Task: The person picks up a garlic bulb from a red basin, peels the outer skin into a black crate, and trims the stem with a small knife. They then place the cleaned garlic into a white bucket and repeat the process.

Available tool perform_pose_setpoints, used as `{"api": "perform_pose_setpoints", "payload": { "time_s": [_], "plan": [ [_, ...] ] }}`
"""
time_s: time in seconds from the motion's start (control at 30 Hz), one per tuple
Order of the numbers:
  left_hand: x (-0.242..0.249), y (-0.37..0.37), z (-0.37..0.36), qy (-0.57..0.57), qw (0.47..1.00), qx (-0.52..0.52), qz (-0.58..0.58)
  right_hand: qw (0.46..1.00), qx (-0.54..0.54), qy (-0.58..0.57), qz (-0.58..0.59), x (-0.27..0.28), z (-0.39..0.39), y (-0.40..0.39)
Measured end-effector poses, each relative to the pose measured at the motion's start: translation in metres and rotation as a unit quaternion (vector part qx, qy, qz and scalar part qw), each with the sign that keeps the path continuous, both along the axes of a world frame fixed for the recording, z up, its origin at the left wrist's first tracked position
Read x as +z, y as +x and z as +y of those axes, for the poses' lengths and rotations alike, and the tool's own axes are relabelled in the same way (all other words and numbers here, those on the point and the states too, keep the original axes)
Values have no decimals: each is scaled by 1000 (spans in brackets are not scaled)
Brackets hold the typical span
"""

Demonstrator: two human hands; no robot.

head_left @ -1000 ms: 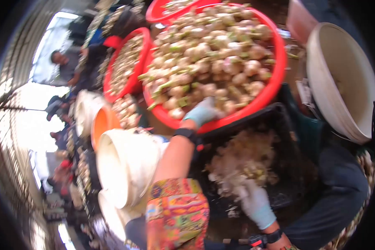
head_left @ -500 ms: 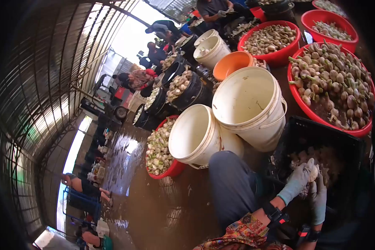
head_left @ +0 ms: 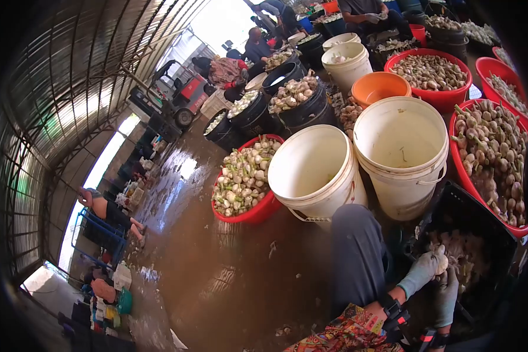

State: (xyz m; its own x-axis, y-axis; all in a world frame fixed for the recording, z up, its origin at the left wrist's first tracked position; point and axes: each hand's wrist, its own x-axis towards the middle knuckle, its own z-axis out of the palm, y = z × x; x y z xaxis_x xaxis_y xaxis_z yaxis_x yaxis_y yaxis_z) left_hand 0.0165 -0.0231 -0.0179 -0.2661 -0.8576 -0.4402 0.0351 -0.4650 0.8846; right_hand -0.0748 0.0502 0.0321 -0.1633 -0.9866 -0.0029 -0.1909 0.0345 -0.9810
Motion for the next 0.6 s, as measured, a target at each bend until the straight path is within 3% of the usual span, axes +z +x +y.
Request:
{"api": "perform_pose_setpoints", "payload": {
  "time_s": [0.07,0.1,0.13,0.2,0.3,0.47,0.53,0.6],
  "plan": [
    [-6,2,-2,16,998,-43,-37,996,9,16,-82,-14,-2,-4],
    [-52,3,-2,-53,998,-31,7,995,31,12,-93,-5,-3,1],
    [-46,5,-3,-52,998,-29,10,995,33,13,-90,-3,-2,2],
    [-34,8,-5,63,996,-44,46,997,51,25,53,-2,1,3],
    [-69,5,-5,-8,999,-15,36,993,49,44,95,-5,-3,5],
    [-68,10,-6,-17,999,-23,14,992,34,32,121,-7,-2,7],
    [-67,12,-4,-83,996,-32,26,994,-6,89,-66,-15,-2,4],
    [-42,19,-3,-41,998,-42,11,999,13,38,-33,-22,0,-8]
  ]
}}
